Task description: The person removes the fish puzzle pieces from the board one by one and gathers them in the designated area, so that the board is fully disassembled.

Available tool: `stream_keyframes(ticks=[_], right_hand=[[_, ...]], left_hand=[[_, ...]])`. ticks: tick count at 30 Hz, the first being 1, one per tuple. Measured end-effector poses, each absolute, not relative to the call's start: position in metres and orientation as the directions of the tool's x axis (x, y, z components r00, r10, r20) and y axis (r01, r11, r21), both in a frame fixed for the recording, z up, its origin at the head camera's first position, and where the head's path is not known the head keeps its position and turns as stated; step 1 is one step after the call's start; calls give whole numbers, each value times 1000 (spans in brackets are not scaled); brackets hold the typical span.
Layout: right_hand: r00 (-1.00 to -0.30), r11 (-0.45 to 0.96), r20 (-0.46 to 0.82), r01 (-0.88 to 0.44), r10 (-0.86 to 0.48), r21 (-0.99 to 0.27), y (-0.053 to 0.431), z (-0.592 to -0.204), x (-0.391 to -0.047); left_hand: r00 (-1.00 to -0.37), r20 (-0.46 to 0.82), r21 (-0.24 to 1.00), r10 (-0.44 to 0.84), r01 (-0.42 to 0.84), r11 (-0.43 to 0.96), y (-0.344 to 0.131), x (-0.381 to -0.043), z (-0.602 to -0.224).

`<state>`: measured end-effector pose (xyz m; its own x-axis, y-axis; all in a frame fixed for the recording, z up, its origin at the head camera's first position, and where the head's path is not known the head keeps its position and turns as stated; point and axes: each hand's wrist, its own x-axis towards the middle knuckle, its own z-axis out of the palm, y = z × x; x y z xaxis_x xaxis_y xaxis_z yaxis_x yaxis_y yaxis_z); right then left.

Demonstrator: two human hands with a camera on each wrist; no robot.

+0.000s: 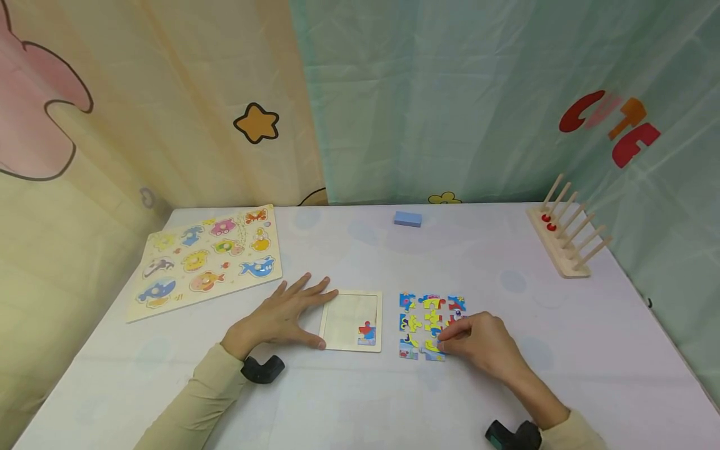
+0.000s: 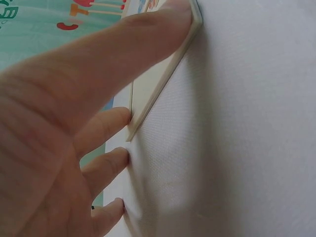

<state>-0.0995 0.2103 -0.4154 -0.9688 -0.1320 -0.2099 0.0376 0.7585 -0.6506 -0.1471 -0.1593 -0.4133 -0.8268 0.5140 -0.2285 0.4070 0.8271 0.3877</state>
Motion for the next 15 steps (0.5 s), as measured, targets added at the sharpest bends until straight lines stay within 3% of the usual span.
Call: stream_keyframes(ticks=[15], right_hand=[[-974,799,-183,3,-134,-602,208,-415,-98]], left_hand=[[-828,-223,388,514,408,826,-159,-146,-413]])
